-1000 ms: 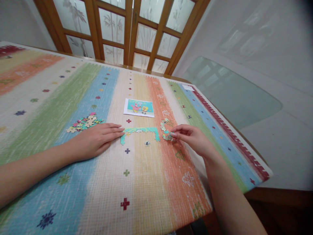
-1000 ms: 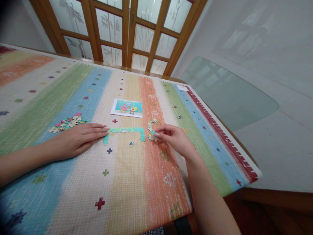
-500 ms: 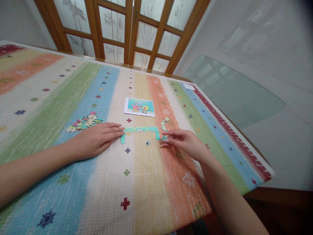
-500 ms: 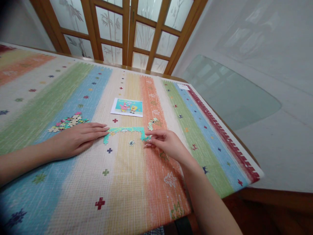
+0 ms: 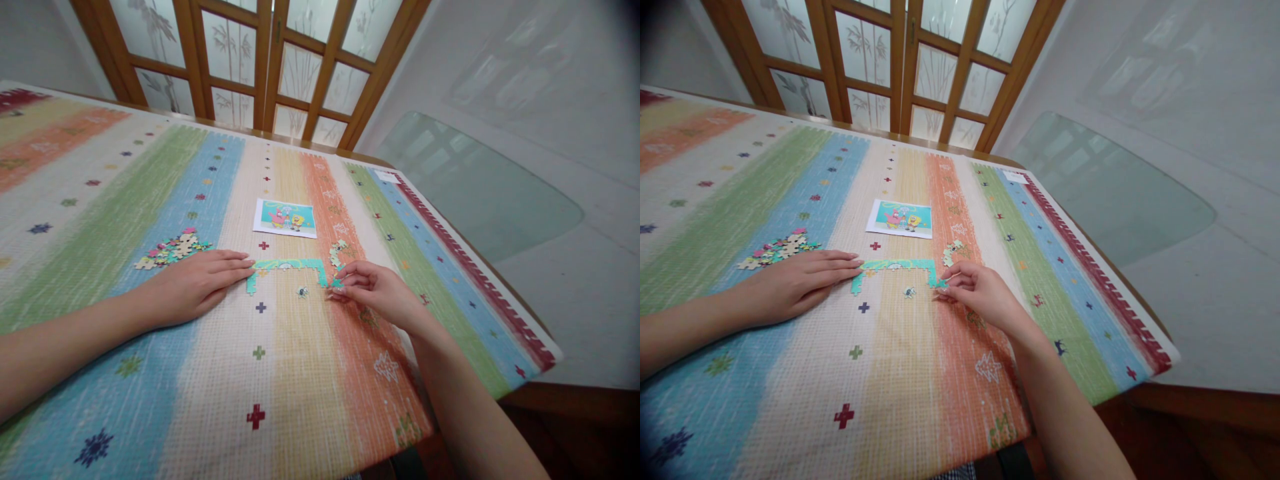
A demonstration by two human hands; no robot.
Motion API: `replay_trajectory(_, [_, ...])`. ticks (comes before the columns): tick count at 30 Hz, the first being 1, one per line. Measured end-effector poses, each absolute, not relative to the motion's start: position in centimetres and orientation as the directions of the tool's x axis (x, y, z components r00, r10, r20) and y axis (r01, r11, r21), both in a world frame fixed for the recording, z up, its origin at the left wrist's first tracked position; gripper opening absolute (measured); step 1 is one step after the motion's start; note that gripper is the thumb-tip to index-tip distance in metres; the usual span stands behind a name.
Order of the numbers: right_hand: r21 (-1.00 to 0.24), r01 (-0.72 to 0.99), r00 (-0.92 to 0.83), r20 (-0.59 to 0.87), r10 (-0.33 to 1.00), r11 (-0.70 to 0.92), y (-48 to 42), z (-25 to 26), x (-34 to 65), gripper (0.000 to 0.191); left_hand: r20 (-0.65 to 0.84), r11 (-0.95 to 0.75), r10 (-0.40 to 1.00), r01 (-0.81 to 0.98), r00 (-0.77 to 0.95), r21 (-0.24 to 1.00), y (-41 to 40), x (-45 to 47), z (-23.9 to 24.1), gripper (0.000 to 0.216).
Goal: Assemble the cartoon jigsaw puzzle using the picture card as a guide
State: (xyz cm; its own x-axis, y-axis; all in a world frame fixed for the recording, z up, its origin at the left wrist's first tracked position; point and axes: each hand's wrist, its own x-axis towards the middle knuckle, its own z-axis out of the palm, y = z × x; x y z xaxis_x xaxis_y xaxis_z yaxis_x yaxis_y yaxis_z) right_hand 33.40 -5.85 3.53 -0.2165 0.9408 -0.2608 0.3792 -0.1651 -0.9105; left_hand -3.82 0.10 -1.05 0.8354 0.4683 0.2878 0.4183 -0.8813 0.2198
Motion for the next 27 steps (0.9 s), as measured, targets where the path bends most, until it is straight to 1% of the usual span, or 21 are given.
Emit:
replay_trajectory(4, [-0.863,0.5,-0.213,-0.204,0.955,-0.073,-6.2,3.7,33.2,0.024,0.283,-0.884,0.464,0.419,0.84,0.208,0.1,-3.8,-1.0,0.044])
replay_trajectory(7, [-0.766,0.643,-0.217,-0.155,0.964,0.022,-6.4,3.9,33.0,0.02,0.284,-0.887,0.46,0.419,0.841,0.195,0.1,-3.8,-0.9,0.044])
replay_trajectory(9, [-0.704,0.707,-0.227,-0.136,0.964,0.067,-6.4,4.0,32.9,0.019,0.285,-0.889,0.456,0.415,0.843,0.194,0.0,-3.8,-0.9,0.044])
replay_trajectory(11, [-0.686,0.723,-0.245,-0.142,0.959,0.083,-6.4,4.1,32.7,0.018,0.288,-0.89,0.454,0.412,0.843,0.197,0.0,-3.8,-0.9,0.044])
replay_trajectory(15, [-0.693,0.711,-0.276,-0.124,0.953,0.116,-6.5,4.3,32.2,0.016,0.294,-0.891,0.451,0.404,0.843,0.208,0.1,-3.8,-1.0,0.046])
replay_trajectory(18, [-0.707,0.679,-0.304,-0.027,0.952,0.196,-6.8,4.2,31.6,0.014,0.293,-0.891,0.449,0.399,0.844,0.215,0.1,-3.8,-1.0,0.047])
replay_trajectory(20, [-0.69,0.663,-0.339,0.072,0.938,0.292,-7.1,3.9,31.0,0.012,0.301,-0.89,0.451,0.399,0.84,0.219,0.1,-3.7,-1.0,0.046])
replay_trajectory(22, [-0.624,0.662,-0.398,0.177,0.9,0.415,-7.3,3.5,30.2,0.01,0.316,-0.889,0.454,0.401,0.833,0.219,0.1,-3.7,-1.0,0.045])
replay_trajectory(23, [-0.568,0.665,-0.439,0.229,0.869,0.486,-7.4,3.3,29.7,0.009,0.322,-0.89,0.454,0.402,0.831,0.218,0.1,-3.7,-1.0,0.044])
replay_trajectory(25, [-0.42,0.66,-0.535,0.319,0.783,0.622,-7.6,3.0,28.6,0.013,0.326,-0.891,0.452,0.402,0.83,0.211,0.1,-3.6,-1.0,0.044])
replay_trajectory(27, [-0.278,0.64,-0.619,0.366,0.695,0.716,-7.6,2.7,27.3,0.021,0.323,-0.895,0.445,0.399,0.835,0.201,0.1,-3.6,-1.0,0.043])
